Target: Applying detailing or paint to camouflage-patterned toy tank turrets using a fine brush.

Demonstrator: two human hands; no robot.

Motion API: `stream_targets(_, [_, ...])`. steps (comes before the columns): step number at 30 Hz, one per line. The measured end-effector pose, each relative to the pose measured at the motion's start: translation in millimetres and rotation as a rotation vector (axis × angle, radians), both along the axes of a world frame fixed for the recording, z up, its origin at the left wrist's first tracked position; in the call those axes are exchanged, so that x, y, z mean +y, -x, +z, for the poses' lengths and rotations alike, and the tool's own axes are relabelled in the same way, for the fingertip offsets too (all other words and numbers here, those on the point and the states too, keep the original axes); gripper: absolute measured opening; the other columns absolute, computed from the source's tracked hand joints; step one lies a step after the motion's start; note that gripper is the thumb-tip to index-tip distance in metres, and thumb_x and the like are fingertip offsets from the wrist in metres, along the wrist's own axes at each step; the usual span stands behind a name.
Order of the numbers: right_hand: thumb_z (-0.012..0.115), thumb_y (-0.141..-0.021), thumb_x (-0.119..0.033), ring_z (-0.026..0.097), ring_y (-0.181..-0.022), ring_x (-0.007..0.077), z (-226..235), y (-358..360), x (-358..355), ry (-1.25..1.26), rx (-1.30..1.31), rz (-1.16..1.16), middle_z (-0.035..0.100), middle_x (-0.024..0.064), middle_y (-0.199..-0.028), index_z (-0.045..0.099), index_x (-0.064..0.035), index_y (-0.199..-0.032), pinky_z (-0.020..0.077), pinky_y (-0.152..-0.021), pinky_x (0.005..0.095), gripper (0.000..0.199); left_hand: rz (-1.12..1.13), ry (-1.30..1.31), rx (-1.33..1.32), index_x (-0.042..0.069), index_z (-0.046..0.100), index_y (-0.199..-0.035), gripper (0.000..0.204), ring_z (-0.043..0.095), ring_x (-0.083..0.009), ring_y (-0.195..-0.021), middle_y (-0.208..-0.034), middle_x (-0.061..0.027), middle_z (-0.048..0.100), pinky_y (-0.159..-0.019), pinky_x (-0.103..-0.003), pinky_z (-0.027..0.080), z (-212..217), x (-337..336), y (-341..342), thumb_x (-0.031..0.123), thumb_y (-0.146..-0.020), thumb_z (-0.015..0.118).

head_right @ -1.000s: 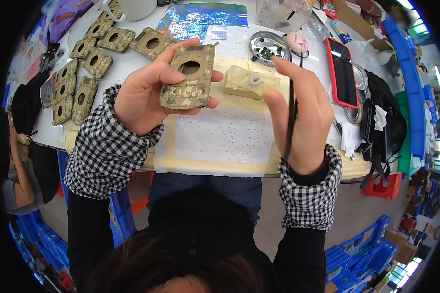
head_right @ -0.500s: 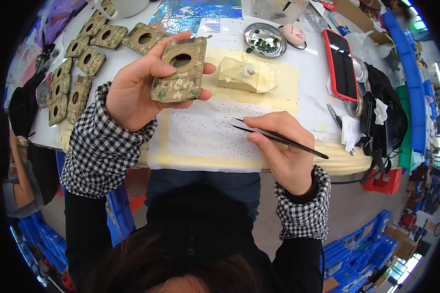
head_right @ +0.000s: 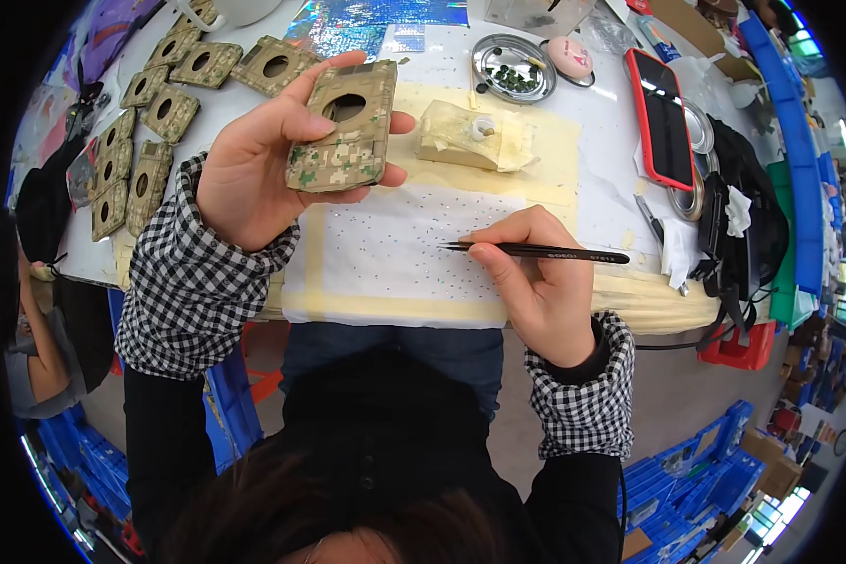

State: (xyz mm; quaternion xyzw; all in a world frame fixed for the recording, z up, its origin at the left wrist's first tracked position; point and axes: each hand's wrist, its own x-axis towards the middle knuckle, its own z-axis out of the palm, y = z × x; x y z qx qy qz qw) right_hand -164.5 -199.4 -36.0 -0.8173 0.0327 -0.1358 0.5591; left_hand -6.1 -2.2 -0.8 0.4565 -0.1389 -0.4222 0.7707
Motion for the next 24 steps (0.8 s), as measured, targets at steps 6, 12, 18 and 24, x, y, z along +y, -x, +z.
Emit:
stream_targets(6, [0.065,-0.082,-0.002,0.053,-0.072,0.0130,1.7,-0.2,0.3,0.007,0.028,-0.003,0.058,0.0065,-0.079,0.063,0.0023,-0.086,0.0417,-0.066,0.0236,0.006,0.005,0.005,-0.001,0.009,0.023,-0.141,0.058,0.063,-0.0357,-0.098,-0.125,-0.0253,0.051,-0.074,-0.034,0.053,0.6,0.2,0.5,0.012,-0.086,0.040])
stream_targets(12, [0.065,-0.083,-0.002,0.053,-0.072,0.0124,2.6,0.0,0.9,0.002,0.038,-0.006,0.058,0.0063,-0.079,0.063,0.0024,-0.086,0.0411,-0.065,0.0232,0.006,-0.009,0.019,-0.021,0.008,0.022,-0.141,0.058,0.062,-0.0363,-0.099,-0.125,-0.0261,0.050,-0.075,-0.034,0.054,-0.3,0.6,-0.5,0.012,-0.087,0.039])
stream_targets(18, [0.065,-0.083,-0.002,0.053,-0.072,0.0118,3.0,-0.1,0.9,0.011,0.046,-0.007,0.058,0.0063,-0.079,0.063,0.0025,-0.086,0.0410,-0.064,0.0227,0.006,-0.003,0.017,-0.018,0.008,0.021,-0.141,0.057,0.062,-0.0368,-0.100,-0.125,-0.0263,0.050,-0.075,-0.034,0.054,0.0,0.8,0.2,0.011,-0.087,0.039])
stream_targets(24, [0.064,-0.084,-0.003,0.053,-0.072,0.0112,3.5,0.0,0.7,0.020,0.044,0.000,0.058,0.0060,-0.080,0.062,0.0025,-0.086,0.0412,-0.064,0.0223,0.006,-0.015,0.025,-0.031,0.008,0.021,-0.141,0.057,0.062,-0.0371,-0.101,-0.125,-0.0264,0.049,-0.075,-0.034,0.054,-0.3,1.2,-0.5,0.011,-0.087,0.038])
